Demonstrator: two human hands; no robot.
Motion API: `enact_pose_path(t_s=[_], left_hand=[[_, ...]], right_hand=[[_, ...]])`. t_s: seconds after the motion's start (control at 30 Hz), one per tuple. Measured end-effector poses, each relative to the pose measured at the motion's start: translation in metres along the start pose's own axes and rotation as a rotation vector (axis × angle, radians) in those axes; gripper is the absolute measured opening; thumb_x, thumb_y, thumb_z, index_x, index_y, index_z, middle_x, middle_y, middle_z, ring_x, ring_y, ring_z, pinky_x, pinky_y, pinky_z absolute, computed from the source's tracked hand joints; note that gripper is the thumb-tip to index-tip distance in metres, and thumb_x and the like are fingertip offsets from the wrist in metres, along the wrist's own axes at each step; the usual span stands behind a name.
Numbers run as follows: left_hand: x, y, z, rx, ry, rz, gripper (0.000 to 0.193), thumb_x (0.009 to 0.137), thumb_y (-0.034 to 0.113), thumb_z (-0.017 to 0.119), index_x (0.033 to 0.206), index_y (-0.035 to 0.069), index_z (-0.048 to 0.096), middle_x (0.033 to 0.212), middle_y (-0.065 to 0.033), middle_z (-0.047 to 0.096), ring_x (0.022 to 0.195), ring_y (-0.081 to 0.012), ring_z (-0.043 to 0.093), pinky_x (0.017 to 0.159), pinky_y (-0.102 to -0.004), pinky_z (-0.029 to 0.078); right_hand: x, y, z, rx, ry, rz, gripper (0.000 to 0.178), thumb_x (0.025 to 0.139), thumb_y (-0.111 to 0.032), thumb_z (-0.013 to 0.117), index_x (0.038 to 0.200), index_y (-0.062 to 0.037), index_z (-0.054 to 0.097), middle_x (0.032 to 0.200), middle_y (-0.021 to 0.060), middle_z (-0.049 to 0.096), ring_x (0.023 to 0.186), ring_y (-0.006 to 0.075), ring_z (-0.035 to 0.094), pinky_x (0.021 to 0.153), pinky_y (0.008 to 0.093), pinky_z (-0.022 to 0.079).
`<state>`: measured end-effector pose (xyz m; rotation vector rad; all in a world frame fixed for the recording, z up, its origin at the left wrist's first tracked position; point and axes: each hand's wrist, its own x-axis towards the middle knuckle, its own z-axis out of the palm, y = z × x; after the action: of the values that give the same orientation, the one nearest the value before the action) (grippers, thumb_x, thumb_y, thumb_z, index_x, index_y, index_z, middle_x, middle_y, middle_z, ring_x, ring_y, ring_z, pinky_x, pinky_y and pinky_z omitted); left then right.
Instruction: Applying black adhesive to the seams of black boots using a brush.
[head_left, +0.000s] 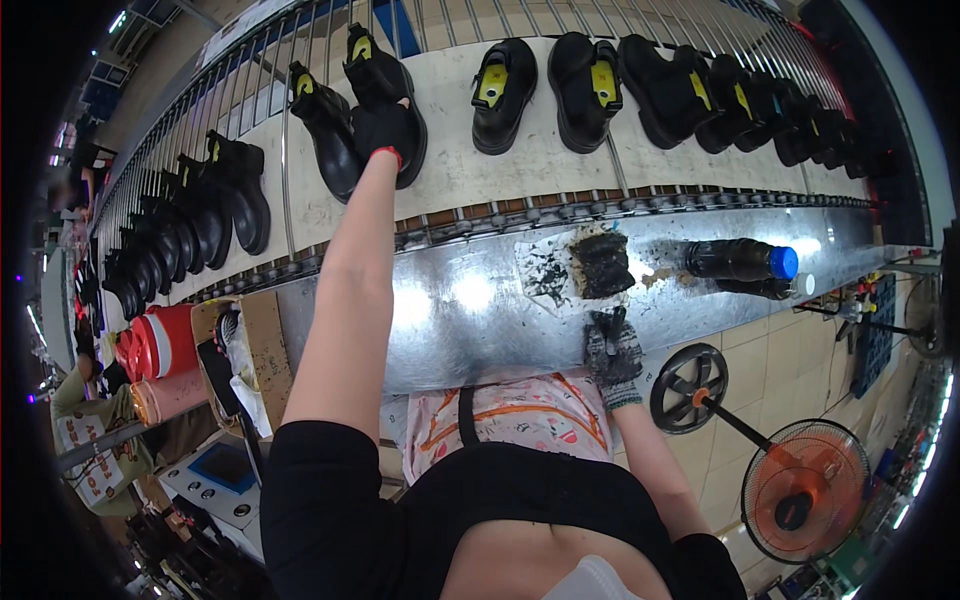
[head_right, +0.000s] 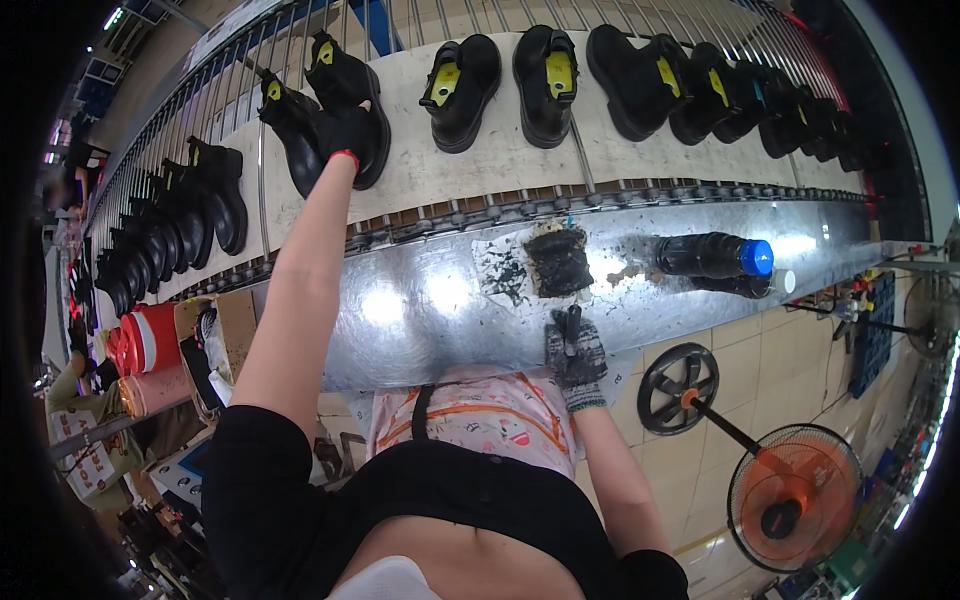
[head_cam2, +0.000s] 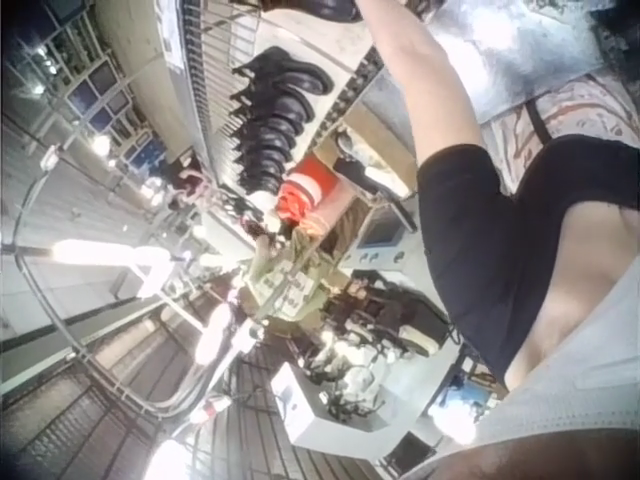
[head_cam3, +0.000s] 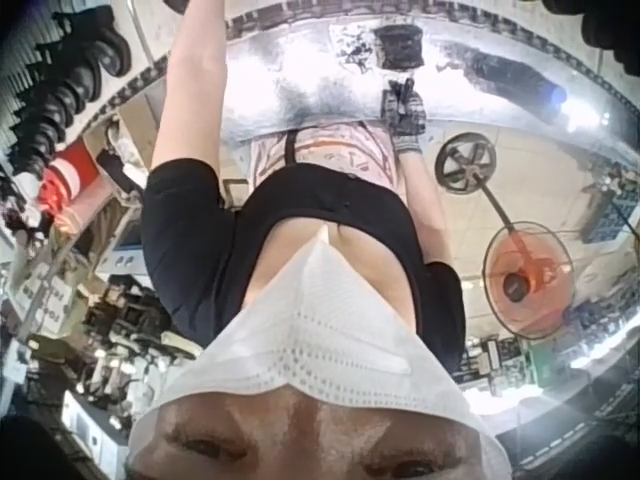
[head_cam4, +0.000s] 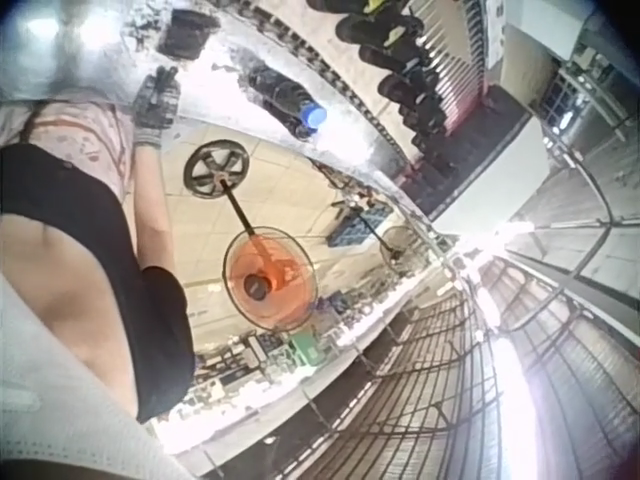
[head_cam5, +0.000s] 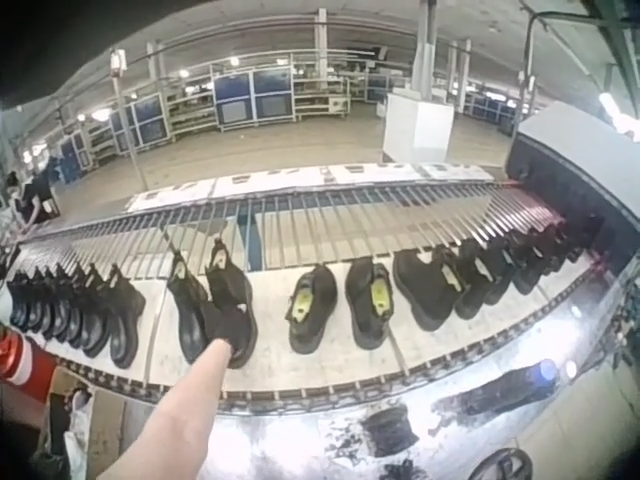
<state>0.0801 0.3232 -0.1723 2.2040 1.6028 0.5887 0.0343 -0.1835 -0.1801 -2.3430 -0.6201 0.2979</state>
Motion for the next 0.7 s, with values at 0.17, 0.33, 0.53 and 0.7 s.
enact_pose_path(t_s=[0.17, 0.33, 0.53, 0.7], left_hand=[[0.013, -0.017, -0.013, -0.105, -0.198, -0.047, 0.097, 0.06, 0.054, 0.073, 0.122, -0.013, 0.041, 0.122, -0.0298, 0.052, 0.115, -0.0371, 0.052, 0.095, -0.0376, 0.044], [-0.073, 0.006, -0.063, -0.061, -0.188, -0.067, 0.094, 0.058, 0.049, 0.076, 0.12, -0.014, 0.043, 0.118, -0.0303, 0.054, 0.111, -0.0364, 0.055, 0.093, -0.0376, 0.045], [-0.151, -0.057, -0.113, -0.624, -0.422, -0.075, 0.062, 0.062, 0.027, 0.079, 0.113, -0.002, 0.059, 0.104, -0.0107, 0.064, 0.093, -0.0211, 0.06, 0.084, -0.0309, 0.046], [-0.25, -0.078, -0.152, -0.442, -0.235, 0.116, 0.069, 0.058, 0.032, 0.083, 0.11, -0.001, 0.054, 0.102, -0.0139, 0.064, 0.093, -0.0249, 0.063, 0.08, -0.0343, 0.049]], right_hand=[[-0.001, 0.005, 0.003, 0.091, -0.063, 0.072, 0.026, 0.083, -0.025, 0.061, 0.104, -0.0102, 0.066, 0.093, 0.0152, 0.064, 0.087, 0.0328, 0.06, 0.077, 0.0425, 0.048], [-0.005, 0.01, 0.011, 0.035, 0.04, 0.022, 0.021, 0.081, -0.021, 0.064, 0.096, -0.0068, 0.065, 0.084, 0.0118, 0.065, 0.078, 0.025, 0.062, 0.073, 0.0372, 0.048], [0.001, 0.005, 0.006, 0.042, 0.057, -0.027, 0.023, 0.081, -0.021, 0.064, 0.097, -0.0048, 0.064, 0.087, 0.0141, 0.065, 0.081, 0.0282, 0.063, 0.076, 0.0379, 0.048], [0.01, -0.011, -0.01, -0.063, -0.04, 0.02, 0.032, 0.083, -0.032, 0.061, 0.1, -0.0054, 0.063, 0.093, 0.0175, 0.063, 0.089, 0.0343, 0.06, 0.079, 0.0419, 0.047]])
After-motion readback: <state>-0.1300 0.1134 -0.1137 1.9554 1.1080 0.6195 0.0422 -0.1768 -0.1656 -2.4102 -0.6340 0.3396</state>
